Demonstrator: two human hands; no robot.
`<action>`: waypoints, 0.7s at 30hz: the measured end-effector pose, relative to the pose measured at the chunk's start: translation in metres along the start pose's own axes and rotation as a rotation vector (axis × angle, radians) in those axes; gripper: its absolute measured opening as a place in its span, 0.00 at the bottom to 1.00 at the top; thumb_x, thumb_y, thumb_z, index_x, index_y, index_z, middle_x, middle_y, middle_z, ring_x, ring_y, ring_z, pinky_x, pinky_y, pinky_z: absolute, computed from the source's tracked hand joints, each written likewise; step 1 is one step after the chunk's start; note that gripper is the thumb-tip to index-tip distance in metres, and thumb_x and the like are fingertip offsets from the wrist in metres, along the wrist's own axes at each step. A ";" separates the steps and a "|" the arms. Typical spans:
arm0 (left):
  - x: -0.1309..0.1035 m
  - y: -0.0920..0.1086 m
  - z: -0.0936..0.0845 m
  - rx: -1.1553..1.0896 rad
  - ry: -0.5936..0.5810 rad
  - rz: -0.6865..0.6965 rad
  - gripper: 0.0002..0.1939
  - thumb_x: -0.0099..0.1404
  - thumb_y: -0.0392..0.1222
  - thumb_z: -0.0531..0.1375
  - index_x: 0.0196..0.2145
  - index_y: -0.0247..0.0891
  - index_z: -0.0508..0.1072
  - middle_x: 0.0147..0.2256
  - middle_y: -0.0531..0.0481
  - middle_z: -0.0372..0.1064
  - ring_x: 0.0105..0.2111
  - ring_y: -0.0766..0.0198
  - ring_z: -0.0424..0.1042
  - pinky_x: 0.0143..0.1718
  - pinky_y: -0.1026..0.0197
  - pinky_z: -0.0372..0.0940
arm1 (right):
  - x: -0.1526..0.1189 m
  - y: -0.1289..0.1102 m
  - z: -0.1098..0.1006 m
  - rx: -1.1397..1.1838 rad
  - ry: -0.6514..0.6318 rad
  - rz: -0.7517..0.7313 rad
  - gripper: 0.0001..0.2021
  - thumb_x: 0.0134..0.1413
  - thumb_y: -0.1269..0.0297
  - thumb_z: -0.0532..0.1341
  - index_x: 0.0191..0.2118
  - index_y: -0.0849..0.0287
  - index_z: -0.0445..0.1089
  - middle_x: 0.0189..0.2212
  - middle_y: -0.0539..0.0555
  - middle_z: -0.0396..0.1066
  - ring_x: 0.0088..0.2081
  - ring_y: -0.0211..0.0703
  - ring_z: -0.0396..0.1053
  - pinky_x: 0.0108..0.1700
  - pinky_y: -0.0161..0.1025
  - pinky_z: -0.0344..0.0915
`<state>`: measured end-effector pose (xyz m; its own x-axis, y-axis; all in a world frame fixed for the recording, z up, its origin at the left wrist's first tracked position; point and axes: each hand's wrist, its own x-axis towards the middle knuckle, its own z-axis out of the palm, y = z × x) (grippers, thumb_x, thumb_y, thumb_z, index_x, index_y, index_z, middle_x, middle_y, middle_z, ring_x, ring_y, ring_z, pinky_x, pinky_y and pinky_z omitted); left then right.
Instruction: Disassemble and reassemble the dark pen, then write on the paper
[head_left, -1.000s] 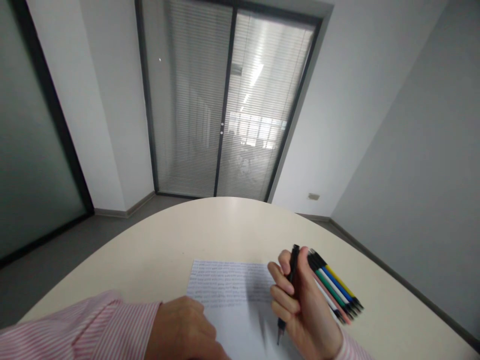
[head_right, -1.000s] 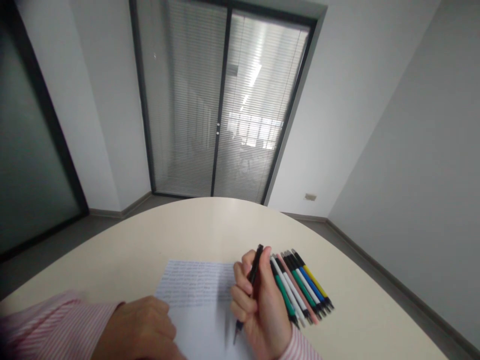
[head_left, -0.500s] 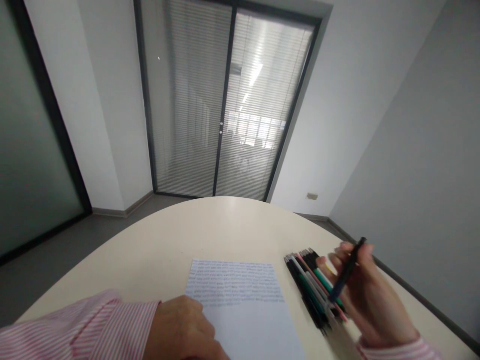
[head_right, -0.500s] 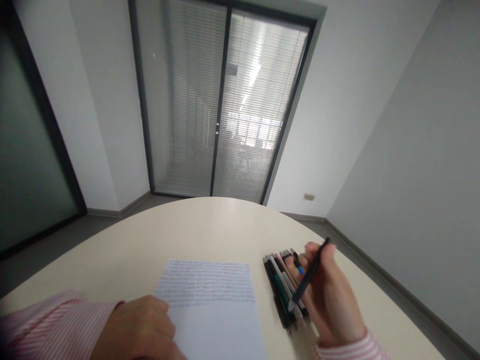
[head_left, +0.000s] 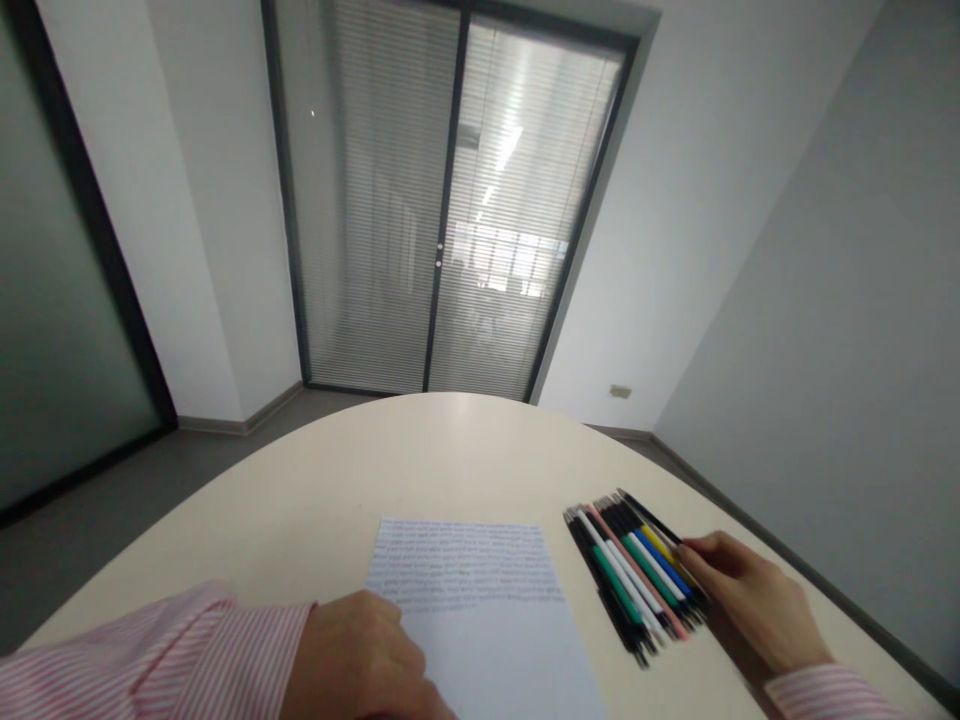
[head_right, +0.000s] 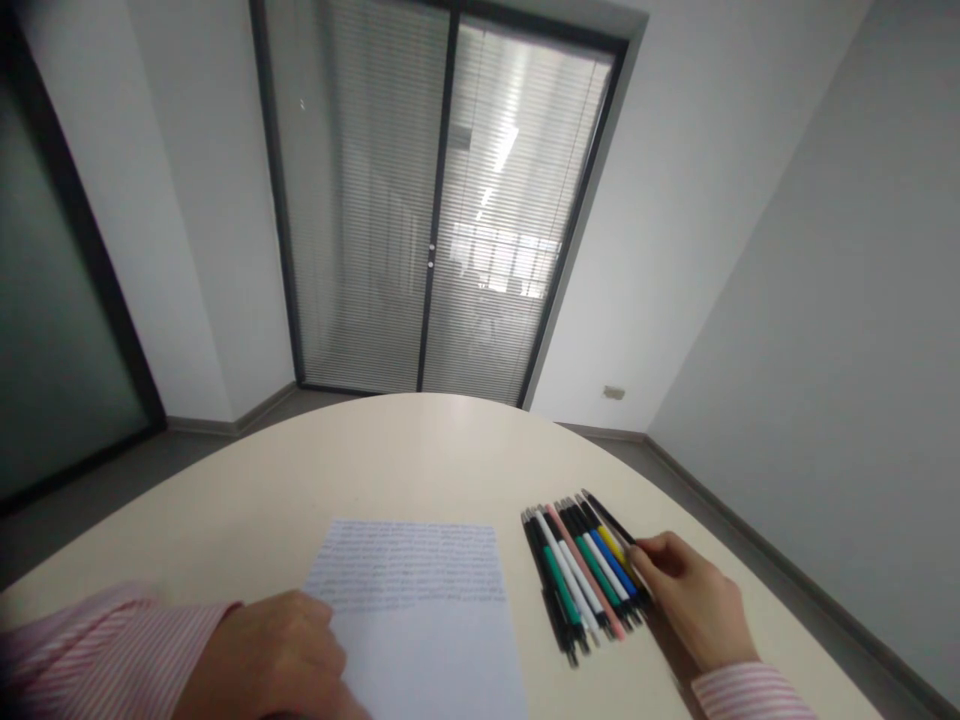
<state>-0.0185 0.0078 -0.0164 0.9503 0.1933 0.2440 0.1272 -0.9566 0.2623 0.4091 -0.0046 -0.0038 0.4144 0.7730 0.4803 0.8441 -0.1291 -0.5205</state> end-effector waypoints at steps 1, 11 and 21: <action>0.000 0.000 0.000 -0.001 -0.002 -0.001 0.14 0.64 0.48 0.56 0.46 0.47 0.73 0.22 0.56 0.73 0.22 0.62 0.72 0.25 0.59 0.57 | 0.001 0.001 0.000 -0.009 -0.075 -0.008 0.10 0.39 0.51 0.64 0.22 0.52 0.76 0.19 0.49 0.79 0.23 0.54 0.78 0.25 0.43 0.68; 0.001 0.005 -0.007 0.017 0.011 0.004 0.15 0.67 0.50 0.51 0.44 0.46 0.74 0.21 0.55 0.72 0.21 0.63 0.70 0.25 0.59 0.57 | 0.002 0.020 -0.004 -0.064 -0.287 -0.012 0.14 0.43 0.50 0.61 0.30 0.51 0.78 0.24 0.52 0.81 0.29 0.57 0.80 0.32 0.44 0.71; 0.003 0.023 0.039 0.144 0.328 -0.162 0.28 0.74 0.51 0.42 0.24 0.42 0.72 0.17 0.50 0.65 0.20 0.61 0.65 0.25 0.57 0.60 | -0.069 -0.083 0.004 0.283 -0.131 -0.589 0.09 0.55 0.62 0.60 0.41 0.47 0.76 0.39 0.55 0.79 0.39 0.54 0.76 0.40 0.46 0.73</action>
